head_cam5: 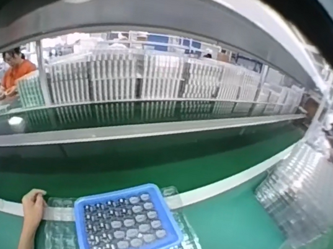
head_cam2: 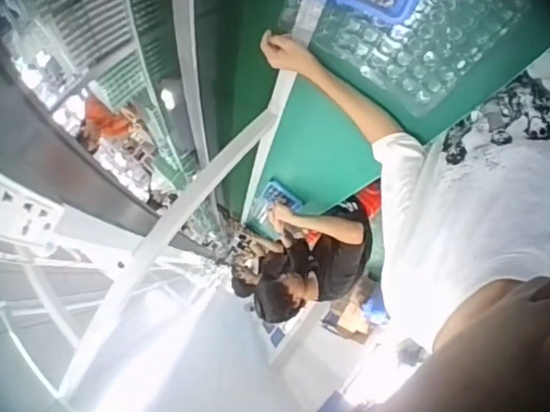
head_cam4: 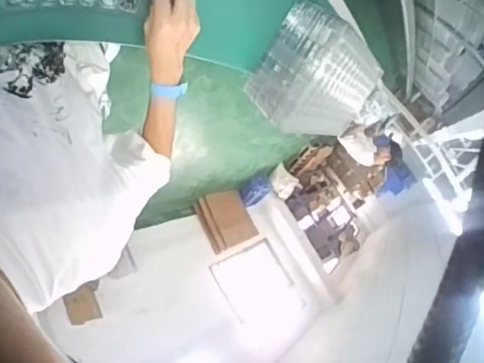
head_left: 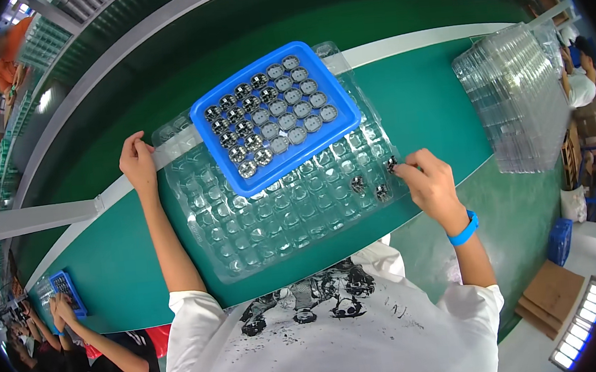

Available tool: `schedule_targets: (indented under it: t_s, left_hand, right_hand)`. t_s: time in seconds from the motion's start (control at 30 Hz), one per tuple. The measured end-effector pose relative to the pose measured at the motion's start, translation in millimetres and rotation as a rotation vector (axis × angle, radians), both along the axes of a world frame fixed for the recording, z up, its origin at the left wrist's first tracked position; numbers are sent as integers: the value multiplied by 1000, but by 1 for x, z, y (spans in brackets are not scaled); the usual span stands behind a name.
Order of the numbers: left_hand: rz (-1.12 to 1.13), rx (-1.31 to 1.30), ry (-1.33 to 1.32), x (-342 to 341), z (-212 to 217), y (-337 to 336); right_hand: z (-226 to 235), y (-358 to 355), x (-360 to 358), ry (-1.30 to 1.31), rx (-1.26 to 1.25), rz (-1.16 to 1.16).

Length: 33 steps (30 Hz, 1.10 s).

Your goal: Place small electronic components from a tray into individual slots on a larger assembly board.

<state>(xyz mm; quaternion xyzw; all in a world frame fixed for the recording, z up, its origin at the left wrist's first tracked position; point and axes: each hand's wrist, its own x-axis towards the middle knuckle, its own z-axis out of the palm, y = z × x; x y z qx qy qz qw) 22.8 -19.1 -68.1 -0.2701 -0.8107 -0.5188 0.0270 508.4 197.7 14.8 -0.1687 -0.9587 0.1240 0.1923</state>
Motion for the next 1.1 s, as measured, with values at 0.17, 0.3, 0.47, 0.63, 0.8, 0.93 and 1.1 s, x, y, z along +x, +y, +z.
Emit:
schedule_targets:
  t_s: [0.17, 0.3, 0.47, 0.63, 0.8, 0.93, 1.1]
  left_hand:
    - [1, 3, 20, 2, 7, 1]
    - [0, 23, -10, 2, 2, 2]
    - [16, 28, -20, 10, 5, 5]
    - [32, 9, -43, 13, 8, 6]
    - [17, 44, -41, 8, 7, 7]
    - [8, 37, -30, 7, 6, 8]
    - [10, 46, -44, 9, 6, 7]
  right_hand:
    - [25, 20, -62, 319, -78, -24]
    - [27, 57, -145, 368, -68, 187]
    - [12, 86, -212, 225, 82, 327]
    - [-1, 85, -231, 110, 244, 394]
    - [7, 85, -231, 85, 251, 382]
    - [5, 86, -230, 72, 265, 379]
    - [3, 84, -228, 78, 211, 379]
